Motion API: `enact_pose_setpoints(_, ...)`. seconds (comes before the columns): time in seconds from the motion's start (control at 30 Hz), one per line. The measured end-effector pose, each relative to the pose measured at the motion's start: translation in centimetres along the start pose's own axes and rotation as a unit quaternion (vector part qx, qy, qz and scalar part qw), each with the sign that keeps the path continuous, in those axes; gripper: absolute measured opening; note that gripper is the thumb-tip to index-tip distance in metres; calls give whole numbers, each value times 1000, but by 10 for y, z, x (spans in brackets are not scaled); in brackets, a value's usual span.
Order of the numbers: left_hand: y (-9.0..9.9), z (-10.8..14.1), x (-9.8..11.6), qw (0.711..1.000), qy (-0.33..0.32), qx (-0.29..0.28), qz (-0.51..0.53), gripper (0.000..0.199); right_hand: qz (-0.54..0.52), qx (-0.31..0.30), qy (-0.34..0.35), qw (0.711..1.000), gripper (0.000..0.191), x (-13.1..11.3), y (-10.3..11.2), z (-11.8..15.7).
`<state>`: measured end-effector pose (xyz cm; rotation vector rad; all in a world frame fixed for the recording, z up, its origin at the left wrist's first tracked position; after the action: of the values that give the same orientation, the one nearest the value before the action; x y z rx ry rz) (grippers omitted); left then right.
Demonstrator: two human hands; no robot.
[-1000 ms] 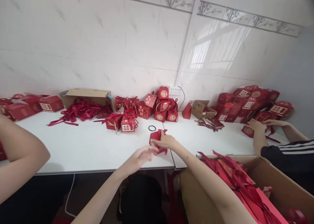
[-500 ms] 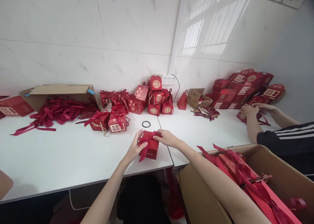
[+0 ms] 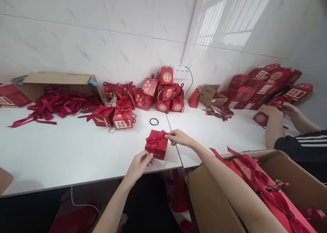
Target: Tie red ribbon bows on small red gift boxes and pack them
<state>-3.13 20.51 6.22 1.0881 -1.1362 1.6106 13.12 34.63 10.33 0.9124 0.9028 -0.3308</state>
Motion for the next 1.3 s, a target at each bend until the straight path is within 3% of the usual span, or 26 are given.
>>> enact_pose_setpoints(0.13,59,-10,22,986,-63,115,108,27,-150,148,-22,977,21,14,50,1)
enact_pose_setpoints(0.2,88,-12,40,958,-88,202,184,18,-185,207,-12,961,20,15,72,4)
enact_pose_setpoints(0.27,97,-15,63,929,-118,235,260,10,-218,232,8,948,15,6,82,7)
enact_pose_setpoints(0.33,83,-21,94,932,-153,174,280,8,-260,222,48,938,11,-13,80,9)
enact_pose_setpoints(0.47,30,-38,152,947,-205,42,244,14,-373,145,155,903,17,-65,62,12)
enact_pose_setpoints(0.6,-6,-50,180,953,-214,-29,214,23,-384,121,217,889,37,-97,50,19)
enact_pose_setpoints(0.77,-29,-49,181,964,-195,-106,148,31,-336,124,257,897,40,-110,38,26)
enact_pose_setpoints(0.97,-38,-42,172,963,-176,-137,150,29,-309,107,271,905,40,-108,35,34)
enact_pose_setpoints(1.07,-21,-43,173,962,-189,-101,171,20,-274,51,268,922,47,-102,45,45)
enact_pose_setpoints(1.13,-1,-46,173,963,-221,-29,152,27,-236,-6,246,940,54,-96,51,52)
enact_pose_setpoints(1.23,20,-49,164,957,-281,71,-23,27,-107,-8,152,983,52,-79,51,54)
enact_pose_setpoints(1.3,17,-50,145,943,-253,42,-213,25,32,-3,73,997,46,-65,40,48)
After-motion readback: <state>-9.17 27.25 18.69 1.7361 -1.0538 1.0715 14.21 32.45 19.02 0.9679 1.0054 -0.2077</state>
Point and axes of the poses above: each hand's wrist, its own z-axis away from the middle knuckle, its own y-axis out of the back of the hand, x = y × z, the point moved 4 cm from there along -z, towards the middle knuckle, and after that the axes turned 11 degrees about z, right-handed, at the moved point
